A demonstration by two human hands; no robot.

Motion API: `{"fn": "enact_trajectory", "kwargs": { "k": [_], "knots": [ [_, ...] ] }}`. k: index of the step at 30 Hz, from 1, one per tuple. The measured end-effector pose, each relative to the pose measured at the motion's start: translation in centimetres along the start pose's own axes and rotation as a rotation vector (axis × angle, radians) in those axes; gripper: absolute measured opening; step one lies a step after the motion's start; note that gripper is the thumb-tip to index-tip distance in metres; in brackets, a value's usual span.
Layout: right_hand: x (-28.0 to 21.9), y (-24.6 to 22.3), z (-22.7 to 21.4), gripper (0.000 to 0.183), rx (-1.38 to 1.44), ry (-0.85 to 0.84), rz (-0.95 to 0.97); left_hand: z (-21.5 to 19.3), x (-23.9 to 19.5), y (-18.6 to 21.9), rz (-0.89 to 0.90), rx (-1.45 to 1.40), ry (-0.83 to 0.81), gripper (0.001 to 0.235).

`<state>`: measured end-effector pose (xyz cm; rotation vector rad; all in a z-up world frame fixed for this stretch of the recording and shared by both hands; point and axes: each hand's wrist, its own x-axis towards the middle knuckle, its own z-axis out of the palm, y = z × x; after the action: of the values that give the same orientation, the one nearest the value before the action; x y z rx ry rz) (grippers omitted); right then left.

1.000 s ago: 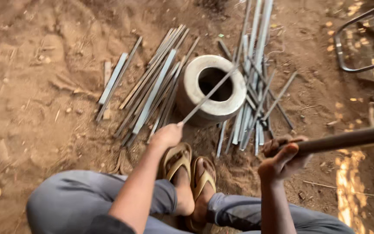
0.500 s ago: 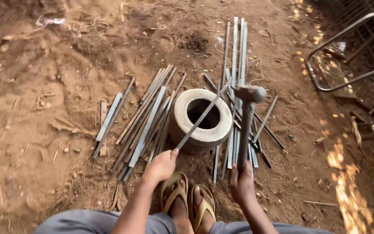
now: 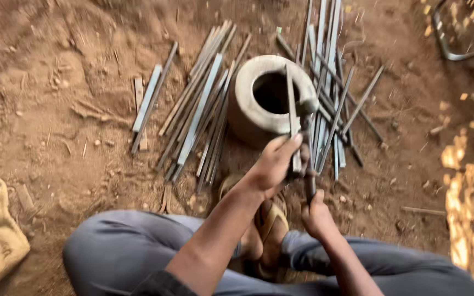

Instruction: The person sits on the ground and repeatedly hammers metal rods placed on a cylindrical concrete block. They pick up rods from a pile, position them, strike them with a hammer, and then place them aside.

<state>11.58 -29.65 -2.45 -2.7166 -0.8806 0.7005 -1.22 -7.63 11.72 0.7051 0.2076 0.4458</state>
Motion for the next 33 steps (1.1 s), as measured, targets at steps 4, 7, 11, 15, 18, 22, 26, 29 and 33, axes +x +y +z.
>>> {"fn": "enact_trajectory", "kwargs": {
  "k": [4,7,11,15,18,22,26,29,33],
  "knots": [
    [0.9,0.7,0.0,0.045,-0.001,0.09,-0.116,1.0,0.0,1.0,-0.118,-0.164,0.077,0.023],
    [0.3,0.1,0.8,0.042,0.144,0.116,-0.166,-1.7,-0.6,-0.2,-0.099,0.016,0.059,0.029],
    [0.3,-1.3,-0.8,0.041,0.272,0.161,-0.116,-5.7,0.8,-0.9,-0.097,0.828,0.224,0.034],
    [0.4,-2.2,-2.7,0.039,0.343,0.28,-0.119,-10.2,0.8,0.1,-0.282,1.048,0.249,0.037],
    [0.2,-2.4,-3.0,0.039,0.276,0.252,-0.092,-12.3,-0.2,1.3,-0.301,1.188,0.294,0.037],
    [0.3,-2.5,-2.6,0.036,0.722,-0.008,0.058,-12.0,-0.2,2.8,-0.249,1.277,0.326,0.036],
    [0.2,-3.3,-1.5,0.031,1.111,-0.166,0.132,-11.3,-1.8,4.2,-0.524,1.565,0.34,0.033],
    [-0.1,-3.8,-3.2,0.027,1.322,-0.139,-0.007,-10.8,-1.8,4.1,-0.538,1.539,0.404,0.031],
    [-0.8,-7.1,-7.9,0.045,1.699,-0.143,-0.08,-11.6,-0.7,4.0,-0.605,1.447,0.458,0.05]
  ]
}}
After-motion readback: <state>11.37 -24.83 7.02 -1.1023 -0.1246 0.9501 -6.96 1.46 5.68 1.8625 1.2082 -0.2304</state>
